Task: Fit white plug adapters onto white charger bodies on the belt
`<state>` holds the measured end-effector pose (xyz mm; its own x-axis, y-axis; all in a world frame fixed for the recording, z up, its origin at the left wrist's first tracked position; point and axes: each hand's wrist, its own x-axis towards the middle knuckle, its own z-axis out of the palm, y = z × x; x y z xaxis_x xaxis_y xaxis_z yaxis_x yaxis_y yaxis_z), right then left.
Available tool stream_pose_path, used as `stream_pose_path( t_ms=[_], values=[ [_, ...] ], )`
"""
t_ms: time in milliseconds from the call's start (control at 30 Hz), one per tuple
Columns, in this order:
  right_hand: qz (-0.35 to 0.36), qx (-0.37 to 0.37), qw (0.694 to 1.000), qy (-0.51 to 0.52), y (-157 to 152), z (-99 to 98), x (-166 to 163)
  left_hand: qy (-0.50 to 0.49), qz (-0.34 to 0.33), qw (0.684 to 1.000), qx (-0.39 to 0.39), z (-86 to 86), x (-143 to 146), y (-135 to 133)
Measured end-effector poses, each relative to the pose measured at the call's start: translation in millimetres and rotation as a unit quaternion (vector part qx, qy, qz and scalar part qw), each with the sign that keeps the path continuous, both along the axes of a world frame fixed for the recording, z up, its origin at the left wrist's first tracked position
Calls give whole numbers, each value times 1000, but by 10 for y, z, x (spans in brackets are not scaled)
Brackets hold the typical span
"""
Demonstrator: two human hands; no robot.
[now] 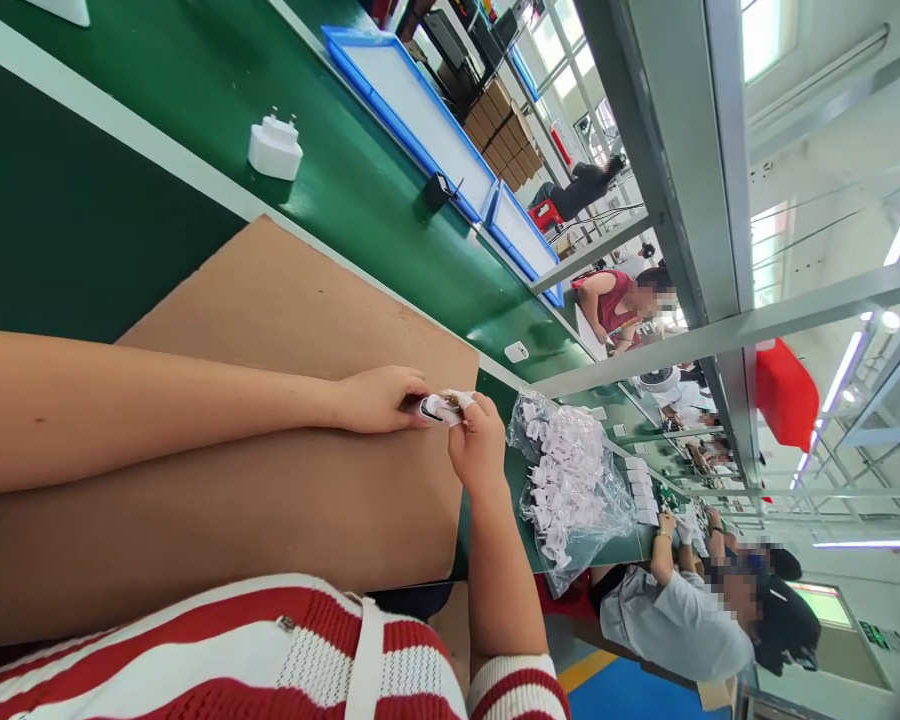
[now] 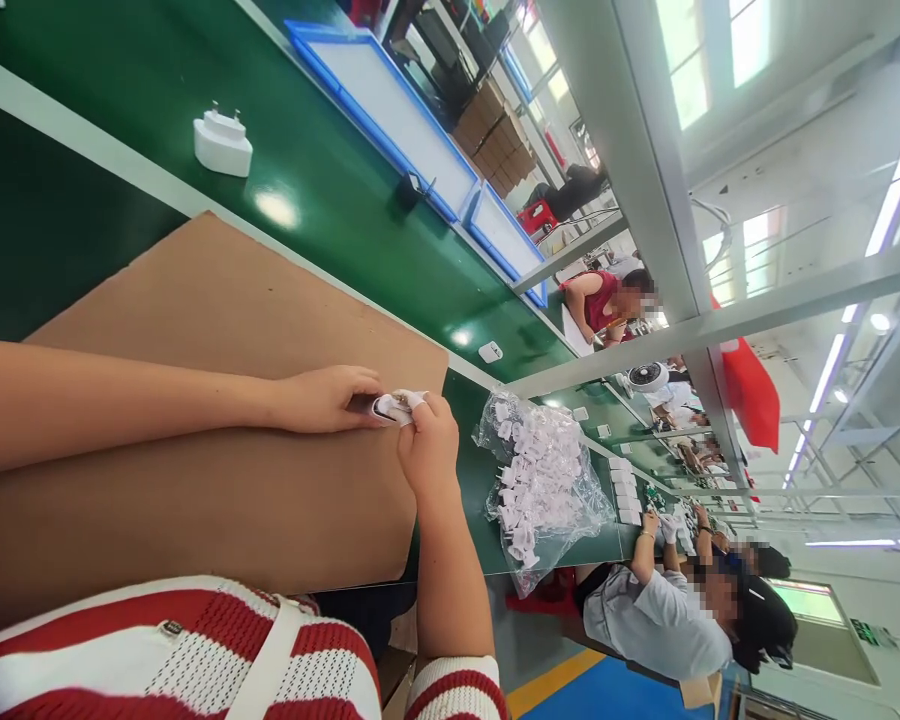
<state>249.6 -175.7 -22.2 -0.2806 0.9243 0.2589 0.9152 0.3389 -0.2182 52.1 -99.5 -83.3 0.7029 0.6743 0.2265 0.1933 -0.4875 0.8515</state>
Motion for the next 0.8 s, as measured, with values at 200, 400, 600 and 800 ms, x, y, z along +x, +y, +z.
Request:
stream_pose_path(
  t_ms=[200,400,600,800],
  values=[
    [8,6,1000,0,-12,-53,-11,0,-1,1000,-2,-21,0,2],
    [26,54,998,20,-26,-54,-34,-6,0,1000,19,16,-3,-28],
    [53,50,997,-16,1,-55,-67,-25,8,1000,13,-37,-5,-20],
    [34,41,998,-33,9,-70,-29,-3,4,999,41,-3,30,-34]
  ],
)
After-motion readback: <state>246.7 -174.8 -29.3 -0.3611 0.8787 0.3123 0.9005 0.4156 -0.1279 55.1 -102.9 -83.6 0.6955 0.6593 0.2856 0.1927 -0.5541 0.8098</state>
